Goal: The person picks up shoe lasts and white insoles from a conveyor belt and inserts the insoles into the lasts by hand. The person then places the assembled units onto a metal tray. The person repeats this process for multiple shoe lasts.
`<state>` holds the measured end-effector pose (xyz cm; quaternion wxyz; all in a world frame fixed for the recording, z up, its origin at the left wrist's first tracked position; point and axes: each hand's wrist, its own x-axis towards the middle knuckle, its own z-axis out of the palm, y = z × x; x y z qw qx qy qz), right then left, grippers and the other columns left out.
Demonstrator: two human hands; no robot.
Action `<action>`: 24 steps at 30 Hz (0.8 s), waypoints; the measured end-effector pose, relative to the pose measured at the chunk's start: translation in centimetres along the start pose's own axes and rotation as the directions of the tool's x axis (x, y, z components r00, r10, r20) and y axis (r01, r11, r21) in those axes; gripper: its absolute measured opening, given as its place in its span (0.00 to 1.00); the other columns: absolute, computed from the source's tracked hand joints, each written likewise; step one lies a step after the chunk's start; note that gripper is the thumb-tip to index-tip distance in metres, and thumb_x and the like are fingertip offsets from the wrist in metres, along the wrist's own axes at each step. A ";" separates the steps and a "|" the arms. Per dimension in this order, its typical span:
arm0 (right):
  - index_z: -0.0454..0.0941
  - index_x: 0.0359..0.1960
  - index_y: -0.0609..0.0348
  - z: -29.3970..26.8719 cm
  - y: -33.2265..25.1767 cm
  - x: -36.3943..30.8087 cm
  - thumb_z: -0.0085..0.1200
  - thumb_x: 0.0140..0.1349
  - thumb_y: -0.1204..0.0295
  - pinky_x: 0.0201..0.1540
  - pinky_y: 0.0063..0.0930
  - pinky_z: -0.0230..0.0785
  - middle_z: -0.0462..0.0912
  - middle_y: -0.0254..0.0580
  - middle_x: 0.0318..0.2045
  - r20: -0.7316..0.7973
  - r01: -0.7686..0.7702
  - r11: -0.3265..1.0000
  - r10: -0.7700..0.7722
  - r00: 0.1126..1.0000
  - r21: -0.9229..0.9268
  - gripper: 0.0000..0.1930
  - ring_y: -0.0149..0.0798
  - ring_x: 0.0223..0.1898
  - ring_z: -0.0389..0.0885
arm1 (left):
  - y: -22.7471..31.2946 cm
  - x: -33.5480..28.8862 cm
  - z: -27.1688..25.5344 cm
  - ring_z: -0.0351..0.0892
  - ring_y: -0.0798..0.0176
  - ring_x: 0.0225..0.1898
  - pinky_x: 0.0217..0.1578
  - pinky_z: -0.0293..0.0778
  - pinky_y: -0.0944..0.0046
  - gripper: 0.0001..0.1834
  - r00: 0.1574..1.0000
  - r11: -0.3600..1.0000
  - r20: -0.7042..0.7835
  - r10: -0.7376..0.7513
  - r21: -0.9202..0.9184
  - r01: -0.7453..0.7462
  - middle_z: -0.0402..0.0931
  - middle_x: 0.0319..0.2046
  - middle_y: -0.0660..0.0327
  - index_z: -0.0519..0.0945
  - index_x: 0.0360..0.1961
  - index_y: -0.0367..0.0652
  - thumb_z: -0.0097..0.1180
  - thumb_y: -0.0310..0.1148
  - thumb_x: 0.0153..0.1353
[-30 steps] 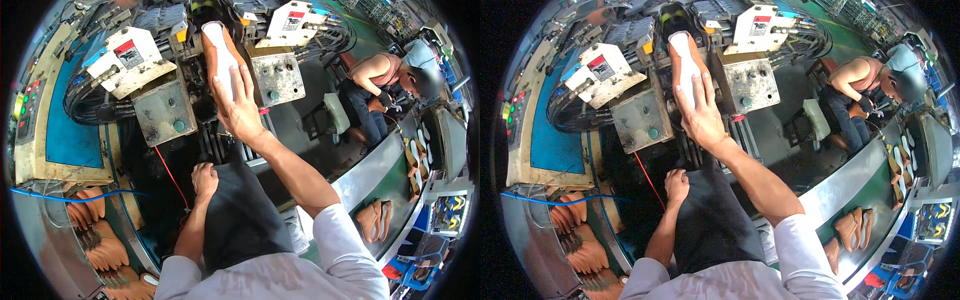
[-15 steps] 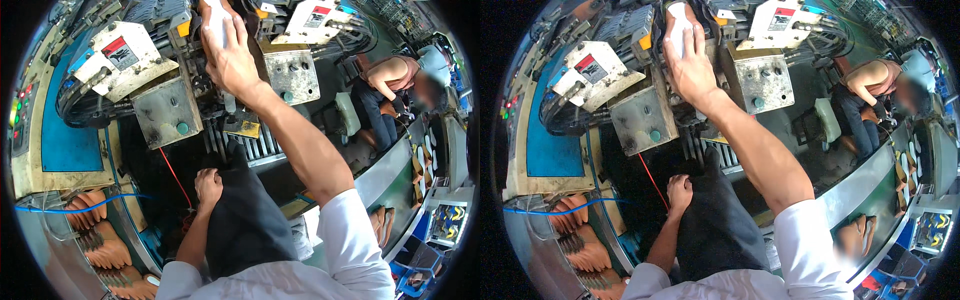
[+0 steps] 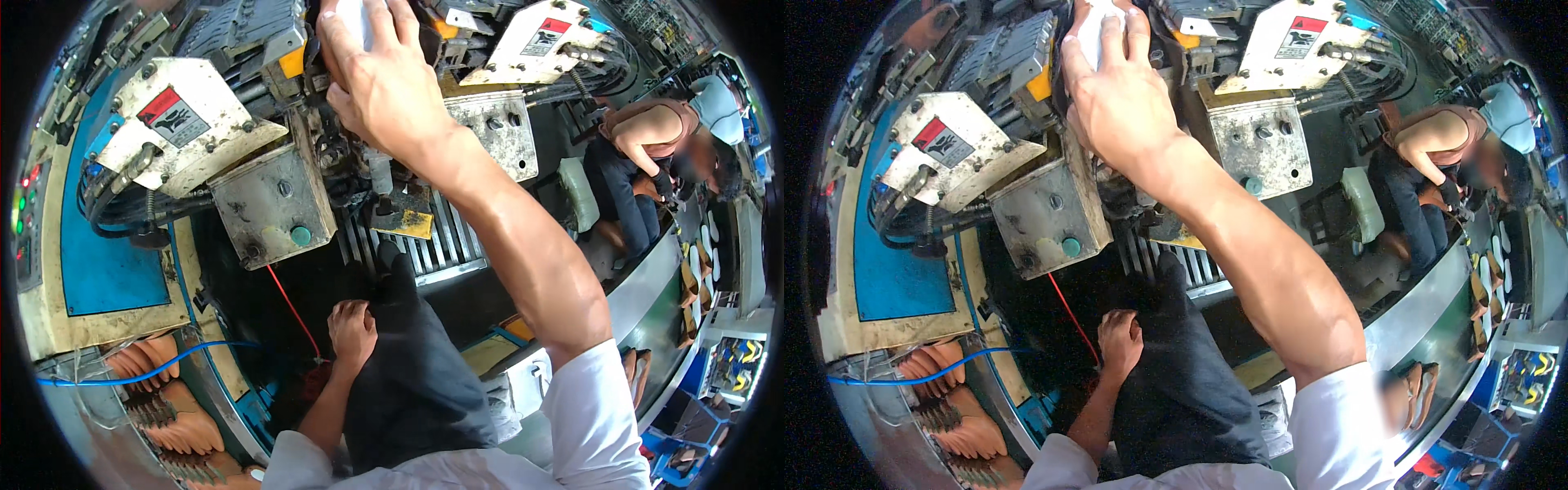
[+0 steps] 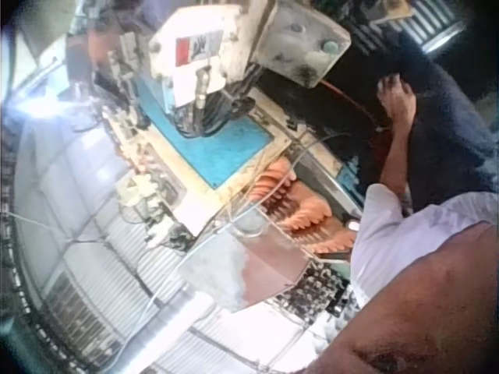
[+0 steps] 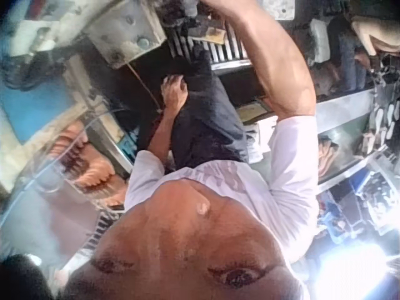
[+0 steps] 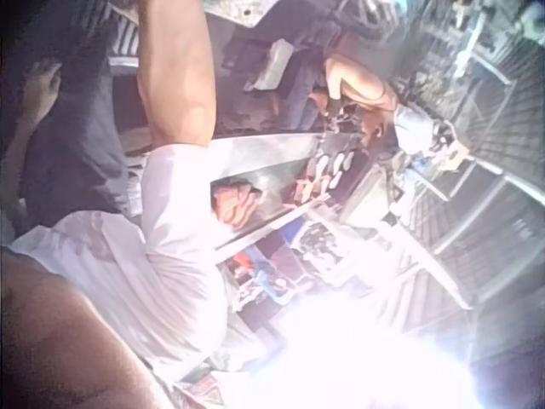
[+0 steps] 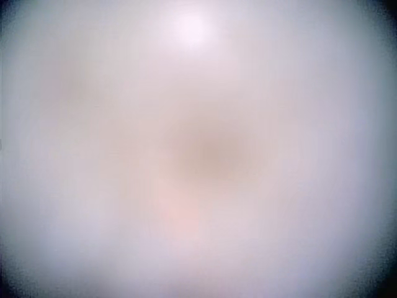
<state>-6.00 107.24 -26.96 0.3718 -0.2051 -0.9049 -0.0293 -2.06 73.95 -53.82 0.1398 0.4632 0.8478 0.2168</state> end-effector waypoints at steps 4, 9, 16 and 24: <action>0.69 0.75 0.60 2.4 0.9 0.6 0.61 0.64 0.67 0.70 0.63 0.73 0.63 0.82 0.73 -0.114 -0.014 0.997 0.024 0.993 0.081 0.36 0.85 0.78 0.51 | 0.1 0.3 0.4 0.81 0.45 0.58 0.59 0.75 0.42 0.13 1.000 1.000 -0.030 -0.009 -0.008 0.009 0.87 0.49 0.55 0.88 0.47 0.42 0.62 0.28 0.62; 0.71 0.72 0.59 1.4 -0.2 -0.3 0.69 0.60 0.64 0.79 0.61 0.56 0.69 0.72 0.71 -0.124 -0.014 1.000 0.015 0.992 0.007 0.38 0.77 0.77 0.56 | -0.8 0.0 1.0 0.82 0.42 0.55 0.59 0.78 0.45 0.12 0.998 0.999 -0.053 -0.016 -0.031 0.015 0.88 0.49 0.51 0.90 0.46 0.41 0.61 0.28 0.62; 0.74 0.72 0.54 -7.5 -4.6 -27.8 0.63 0.56 0.81 0.73 0.55 0.69 0.65 0.63 0.76 0.075 -0.174 0.884 0.158 0.985 0.434 0.37 0.67 0.72 0.71 | -1.6 0.6 1.4 0.81 0.39 0.56 0.60 0.76 0.45 0.15 1.000 0.994 -0.019 -0.015 0.109 0.017 0.87 0.49 0.48 0.90 0.48 0.42 0.58 0.32 0.64; 0.83 0.54 0.63 -37.4 -5.6 -77.0 0.62 0.54 0.81 0.63 0.51 0.75 0.77 0.57 0.64 0.050 -0.827 0.289 0.952 0.303 -0.482 0.23 0.60 0.62 0.79 | -6.1 0.6 3.3 0.84 0.36 0.54 0.58 0.77 0.43 0.17 0.997 0.988 0.038 0.070 0.133 -0.074 0.87 0.50 0.43 0.87 0.51 0.34 0.55 0.32 0.69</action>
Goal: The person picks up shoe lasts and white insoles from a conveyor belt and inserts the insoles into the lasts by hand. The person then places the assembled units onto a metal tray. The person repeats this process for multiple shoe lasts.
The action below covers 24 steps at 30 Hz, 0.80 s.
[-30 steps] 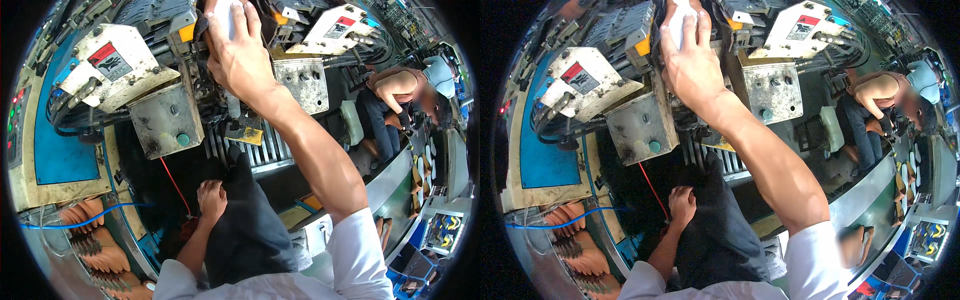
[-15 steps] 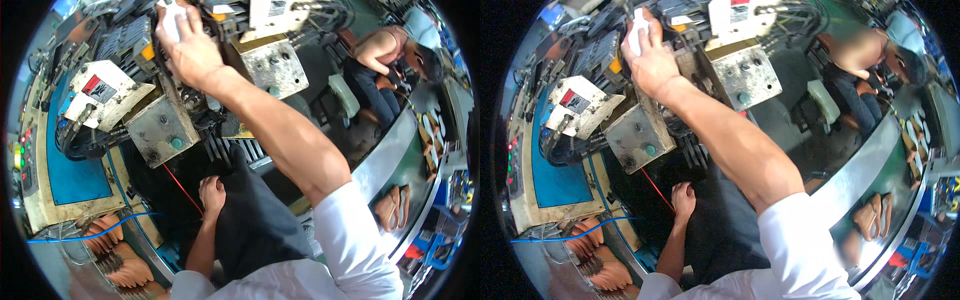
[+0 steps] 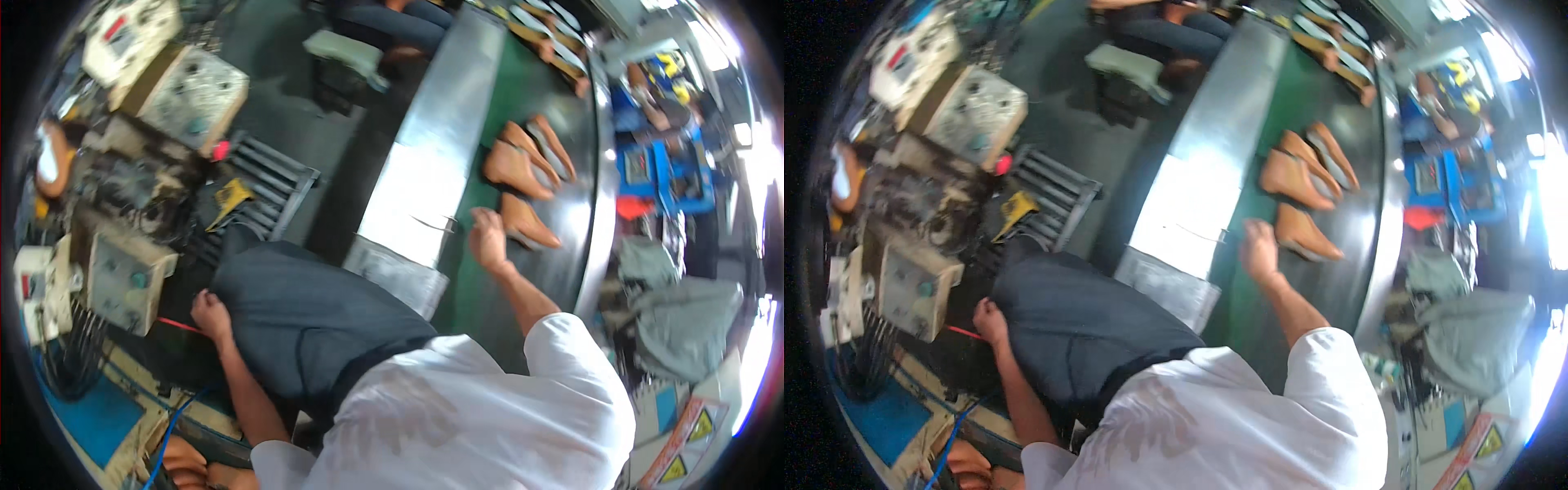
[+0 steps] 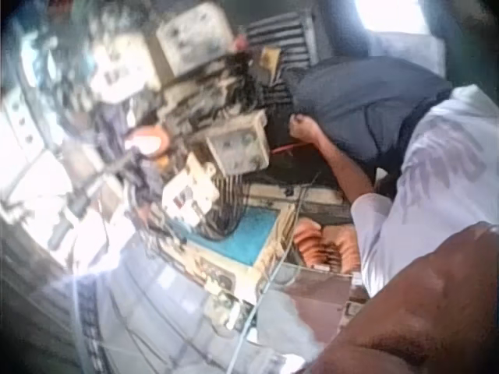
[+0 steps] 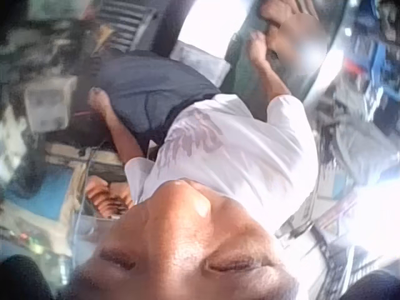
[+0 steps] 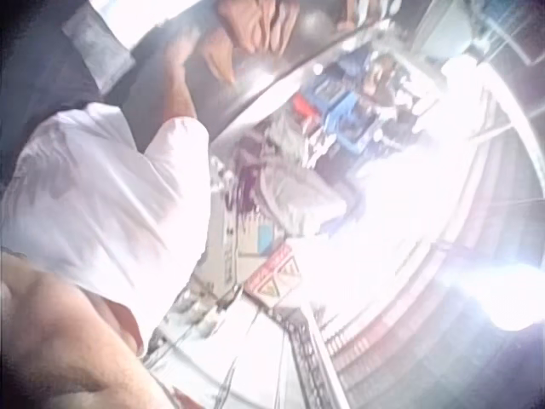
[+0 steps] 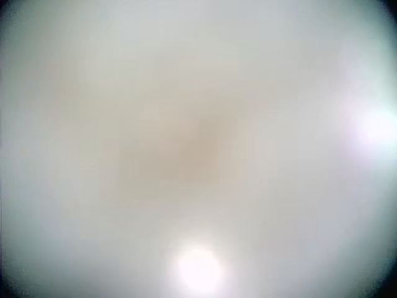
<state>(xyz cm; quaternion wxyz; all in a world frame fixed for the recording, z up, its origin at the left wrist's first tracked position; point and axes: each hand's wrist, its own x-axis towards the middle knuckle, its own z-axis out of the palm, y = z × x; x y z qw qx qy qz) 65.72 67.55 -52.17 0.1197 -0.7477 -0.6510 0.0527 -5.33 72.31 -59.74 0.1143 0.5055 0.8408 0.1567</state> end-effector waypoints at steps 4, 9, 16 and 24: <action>0.71 0.71 0.56 -6.1 18.6 -8.5 0.64 0.59 0.72 0.71 0.54 0.69 0.70 0.65 0.70 -0.064 -0.436 0.757 0.466 0.882 -0.486 0.35 0.69 0.68 0.72 | 0.1 0.6 -0.3 0.82 0.35 0.57 0.62 0.75 0.45 0.18 0.998 0.995 0.019 0.058 -0.084 -0.056 0.84 0.55 0.41 0.85 0.56 0.32 0.52 0.31 0.73; 0.51 0.84 0.45 -9.4 23.6 -9.0 0.70 0.60 0.61 0.75 0.61 0.65 0.60 0.67 0.78 0.180 -0.472 0.719 0.626 0.759 -0.510 0.52 0.69 0.77 0.62 | -1.2 1.0 -3.9 0.84 0.44 0.58 0.63 0.76 0.51 0.19 0.989 0.988 0.090 0.114 -0.115 -0.103 0.85 0.57 0.47 0.84 0.60 0.33 0.56 0.29 0.73; 0.44 0.86 0.36 -10.1 15.3 -1.9 0.75 0.59 0.51 0.69 0.55 0.71 0.74 0.70 0.70 0.473 -0.427 0.837 0.546 0.692 -0.341 0.60 0.71 0.71 0.73 | 5.1 -0.5 -8.8 0.85 0.55 0.59 0.64 0.76 0.59 0.17 0.983 0.923 0.129 0.130 -0.377 -0.073 0.86 0.58 0.50 0.82 0.63 0.31 0.54 0.24 0.77; 0.26 0.86 0.43 -1.9 5.4 -10.9 0.74 0.60 0.52 0.69 0.51 0.73 0.73 0.76 0.70 0.422 -0.823 0.506 0.707 0.567 0.258 0.69 0.69 0.68 0.78 | 25.6 -7.5 -4.8 0.87 0.60 0.56 0.61 0.79 0.62 0.17 0.887 0.689 0.291 0.359 -0.724 -0.042 0.88 0.54 0.52 0.82 0.63 0.31 0.55 0.27 0.79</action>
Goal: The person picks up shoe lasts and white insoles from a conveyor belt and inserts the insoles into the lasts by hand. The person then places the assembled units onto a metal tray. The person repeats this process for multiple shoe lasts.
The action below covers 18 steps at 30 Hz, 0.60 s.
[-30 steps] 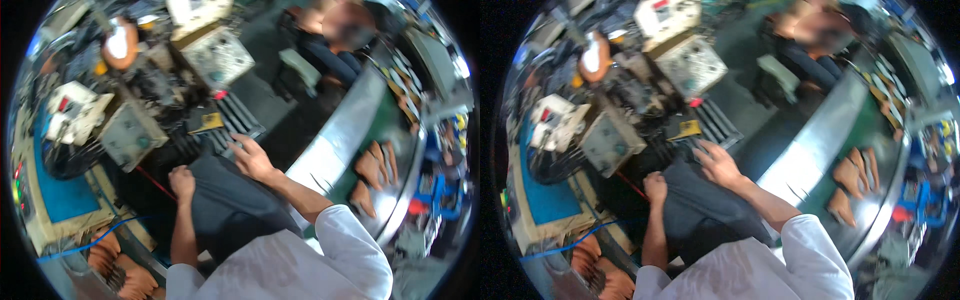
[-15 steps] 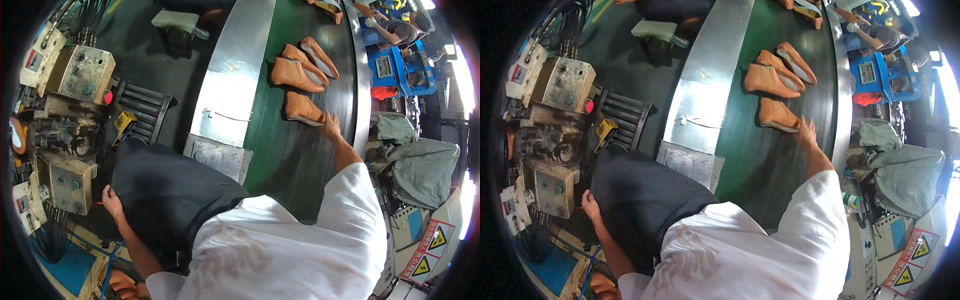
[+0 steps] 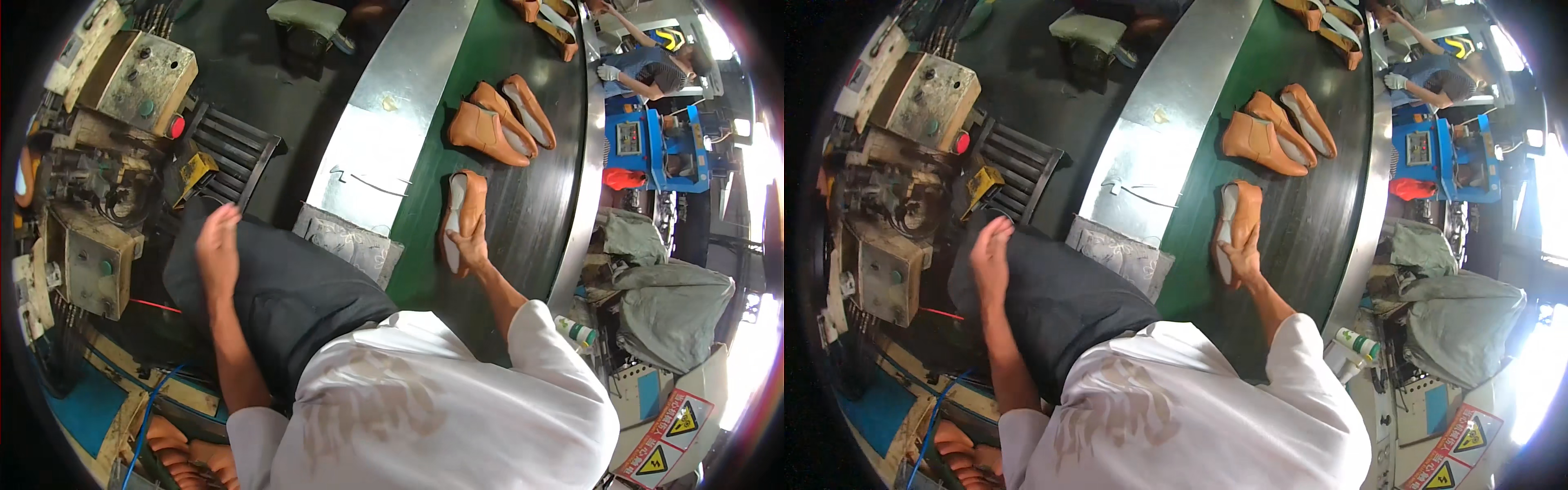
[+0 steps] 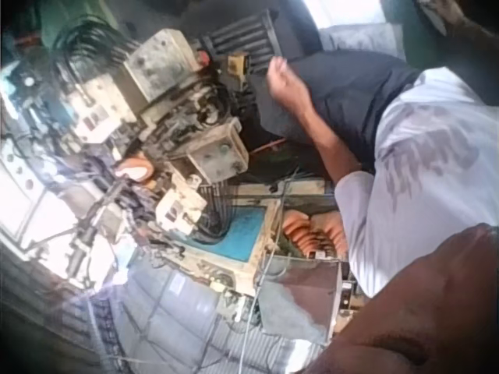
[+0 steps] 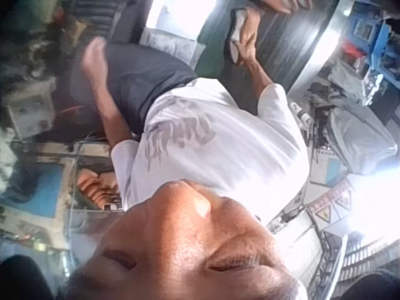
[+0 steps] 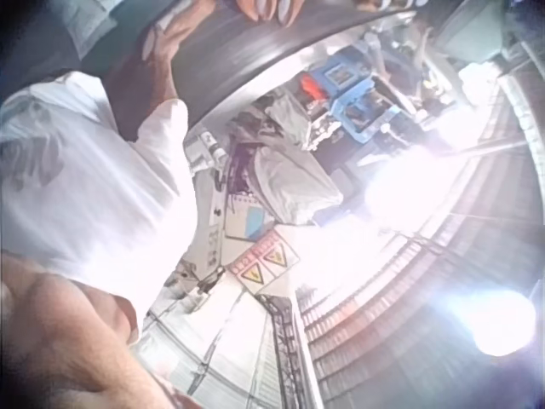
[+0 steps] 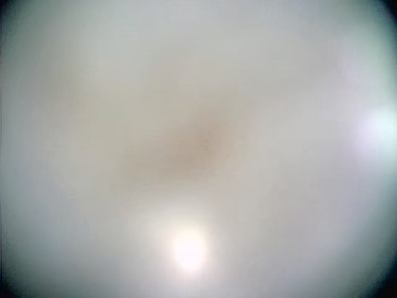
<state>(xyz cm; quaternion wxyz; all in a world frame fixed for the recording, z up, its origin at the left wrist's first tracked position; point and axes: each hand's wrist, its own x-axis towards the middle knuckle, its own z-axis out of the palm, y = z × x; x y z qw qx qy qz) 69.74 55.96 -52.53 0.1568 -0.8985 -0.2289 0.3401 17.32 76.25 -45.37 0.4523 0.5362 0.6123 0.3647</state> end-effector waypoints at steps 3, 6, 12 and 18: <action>0.43 0.84 0.62 1.1 -0.7 -0.8 0.74 0.62 0.58 0.66 0.46 0.76 0.74 0.67 0.69 0.013 0.166 0.956 -0.174 0.985 0.241 0.59 0.59 0.66 0.80 | 2.7 0.3 6.1 0.87 0.60 0.55 0.56 0.81 0.62 0.17 0.972 0.982 0.204 0.112 -0.171 -0.077 0.88 0.54 0.52 0.81 0.64 0.34 0.56 0.26 0.78; 0.53 0.80 0.69 1.7 -9.2 -6.1 0.74 0.62 0.64 0.64 0.41 0.78 0.77 0.58 0.65 0.160 0.213 0.853 -0.322 0.933 0.476 0.52 0.49 0.62 0.82 | 5.7 0.4 7.5 0.87 0.59 0.54 0.54 0.82 0.61 0.20 0.929 0.958 0.295 0.226 -0.242 -0.156 0.85 0.57 0.51 0.79 0.67 0.36 0.57 0.25 0.76; 0.46 0.83 0.69 6.2 -23.9 -13.8 0.79 0.57 0.55 0.78 0.42 0.61 0.69 0.62 0.74 0.492 0.459 0.800 -0.599 0.632 0.386 0.63 0.52 0.76 0.69 | 11.2 2.8 3.1 0.80 0.55 0.65 0.59 0.82 0.56 0.26 0.895 0.905 0.155 0.417 -0.162 -0.394 0.76 0.66 0.50 0.74 0.73 0.39 0.60 0.33 0.77; 0.44 0.84 0.67 14.8 -31.0 -20.8 0.79 0.59 0.57 0.78 0.42 0.60 0.71 0.60 0.73 0.744 0.578 0.688 -0.639 0.195 0.440 0.63 0.51 0.75 0.70 | 6.6 -1.9 -8.5 0.88 0.40 0.48 0.49 0.83 0.52 0.13 0.803 0.854 -0.326 0.499 0.341 -0.393 0.87 0.48 0.45 0.84 0.57 0.34 0.57 0.25 0.75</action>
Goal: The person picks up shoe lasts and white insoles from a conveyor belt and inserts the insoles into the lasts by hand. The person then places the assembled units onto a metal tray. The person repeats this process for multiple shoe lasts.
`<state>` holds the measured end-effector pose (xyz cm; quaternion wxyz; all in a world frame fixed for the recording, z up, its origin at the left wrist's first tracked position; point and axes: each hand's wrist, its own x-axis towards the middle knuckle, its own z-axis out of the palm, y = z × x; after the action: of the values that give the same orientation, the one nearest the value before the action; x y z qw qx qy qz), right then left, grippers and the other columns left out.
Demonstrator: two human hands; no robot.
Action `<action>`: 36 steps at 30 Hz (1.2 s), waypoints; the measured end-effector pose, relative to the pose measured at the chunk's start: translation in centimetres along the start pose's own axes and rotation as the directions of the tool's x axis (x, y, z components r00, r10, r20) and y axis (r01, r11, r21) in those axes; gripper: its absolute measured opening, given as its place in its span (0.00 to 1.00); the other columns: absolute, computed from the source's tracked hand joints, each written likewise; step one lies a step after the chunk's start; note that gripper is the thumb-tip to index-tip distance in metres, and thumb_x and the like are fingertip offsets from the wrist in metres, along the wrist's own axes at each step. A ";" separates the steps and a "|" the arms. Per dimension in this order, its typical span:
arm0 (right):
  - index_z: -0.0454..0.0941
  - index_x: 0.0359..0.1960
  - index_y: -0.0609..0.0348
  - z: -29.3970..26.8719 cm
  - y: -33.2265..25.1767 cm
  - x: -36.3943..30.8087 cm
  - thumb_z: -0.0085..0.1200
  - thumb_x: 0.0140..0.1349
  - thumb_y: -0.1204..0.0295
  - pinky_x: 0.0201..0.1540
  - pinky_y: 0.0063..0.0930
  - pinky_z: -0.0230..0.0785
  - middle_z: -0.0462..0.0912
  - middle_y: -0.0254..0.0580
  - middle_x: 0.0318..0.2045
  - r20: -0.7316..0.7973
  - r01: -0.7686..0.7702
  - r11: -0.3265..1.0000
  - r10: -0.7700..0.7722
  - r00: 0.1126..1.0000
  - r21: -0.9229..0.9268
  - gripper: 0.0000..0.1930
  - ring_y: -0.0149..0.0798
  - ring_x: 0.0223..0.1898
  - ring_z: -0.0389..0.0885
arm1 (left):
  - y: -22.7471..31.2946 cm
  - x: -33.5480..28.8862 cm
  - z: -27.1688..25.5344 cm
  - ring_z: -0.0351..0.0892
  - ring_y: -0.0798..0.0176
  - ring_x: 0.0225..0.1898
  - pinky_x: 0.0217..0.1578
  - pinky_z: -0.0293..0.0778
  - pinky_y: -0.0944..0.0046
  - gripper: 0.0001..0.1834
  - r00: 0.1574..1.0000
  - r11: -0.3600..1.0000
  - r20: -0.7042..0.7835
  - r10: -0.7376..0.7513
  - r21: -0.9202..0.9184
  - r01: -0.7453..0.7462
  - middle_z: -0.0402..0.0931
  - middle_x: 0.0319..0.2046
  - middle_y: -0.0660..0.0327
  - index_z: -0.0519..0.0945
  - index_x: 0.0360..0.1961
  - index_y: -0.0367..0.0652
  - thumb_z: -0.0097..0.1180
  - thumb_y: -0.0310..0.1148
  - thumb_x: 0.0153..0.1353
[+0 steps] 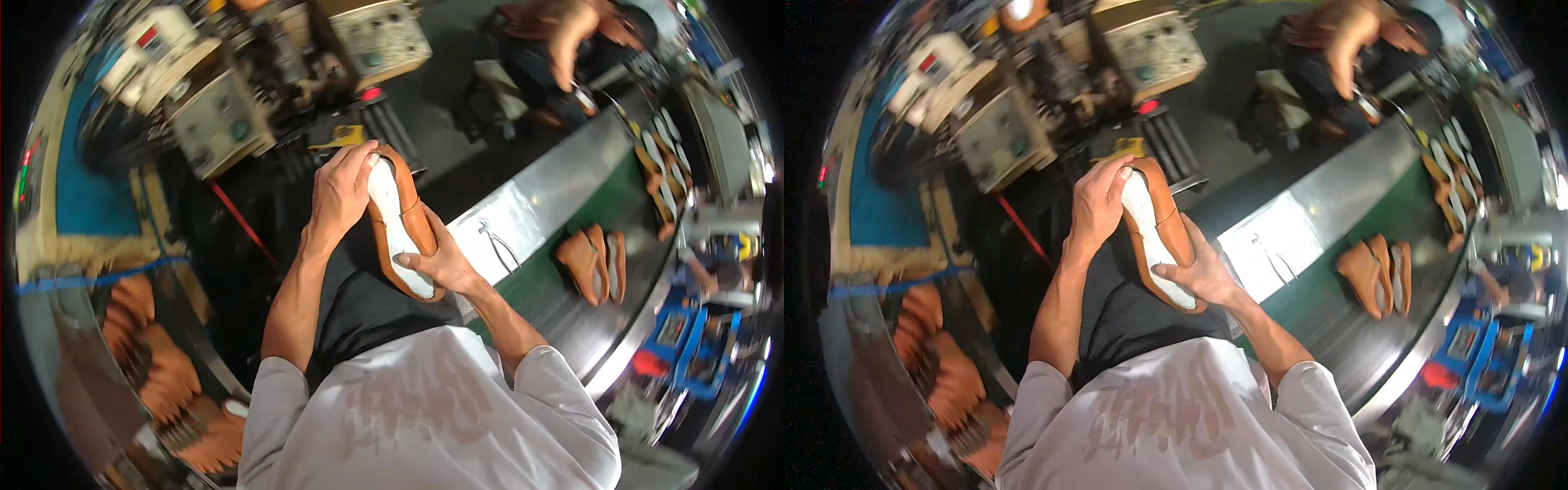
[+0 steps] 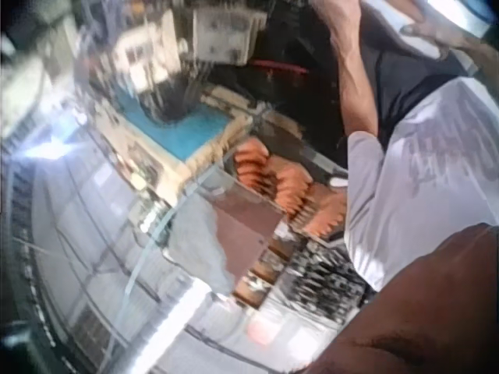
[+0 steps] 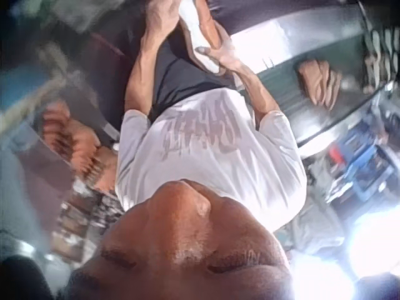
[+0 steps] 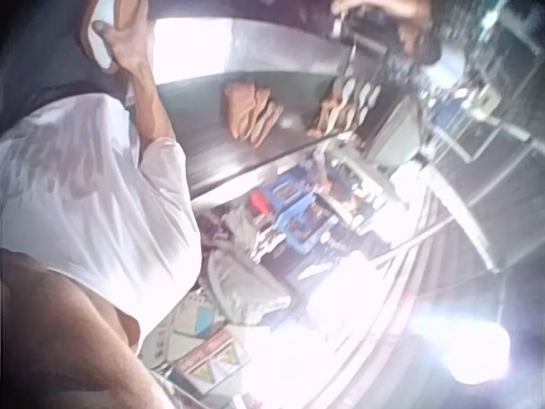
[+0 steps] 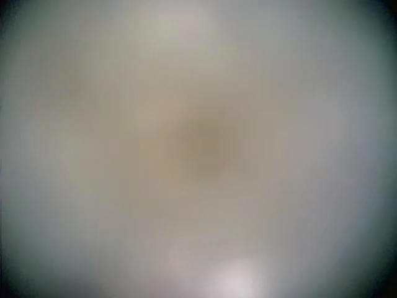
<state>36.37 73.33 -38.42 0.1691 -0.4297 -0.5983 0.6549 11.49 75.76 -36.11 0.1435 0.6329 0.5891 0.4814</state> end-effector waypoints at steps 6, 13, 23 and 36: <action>0.48 0.84 0.67 4.3 -0.3 3.3 0.77 0.61 0.60 0.76 0.39 0.64 0.72 0.57 0.73 0.338 -0.048 0.999 0.045 0.940 0.001 0.58 0.47 0.74 0.71 | -2.4 -6.3 -7.1 0.85 0.50 0.55 0.57 0.79 0.56 0.15 0.983 0.981 -0.010 -0.183 -0.071 0.182 0.84 0.54 0.52 0.85 0.57 0.35 0.63 0.26 0.71; 0.50 0.83 0.69 4.8 1.0 4.5 0.78 0.60 0.59 0.76 0.39 0.63 0.72 0.58 0.72 0.417 -0.110 0.994 0.098 0.903 0.004 0.58 0.48 0.73 0.72 | -5.7 -7.9 -6.6 0.83 0.52 0.51 0.55 0.78 0.56 0.16 0.930 0.926 0.017 -0.367 -0.089 0.367 0.85 0.47 0.55 0.89 0.47 0.39 0.77 0.34 0.60; 0.55 0.81 0.70 2.3 -0.5 5.6 0.77 0.61 0.56 0.73 0.41 0.67 0.73 0.61 0.70 0.358 -0.256 0.964 0.216 0.908 0.068 0.55 0.50 0.70 0.75 | -6.9 -4.3 -2.6 0.86 0.57 0.49 0.52 0.79 0.60 0.13 0.909 0.904 0.003 -0.416 -0.105 0.414 0.87 0.44 0.56 0.90 0.45 0.39 0.74 0.34 0.63; 0.74 0.74 0.20 2.6 -4.2 1.5 0.73 0.53 0.66 0.59 0.54 0.83 0.48 0.62 0.82 0.416 0.498 0.259 -0.312 0.854 -0.827 0.43 0.74 0.63 0.68 | -10.8 -2.9 -1.8 0.90 0.40 0.45 0.46 0.82 0.51 0.13 0.883 0.890 -0.124 -0.452 0.010 0.457 0.89 0.42 0.43 0.89 0.48 0.37 0.62 0.34 0.70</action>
<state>32.23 73.74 -35.26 0.0139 -0.2235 -0.9580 0.1794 3.98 75.37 -44.61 0.2048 0.4504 0.7376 0.4596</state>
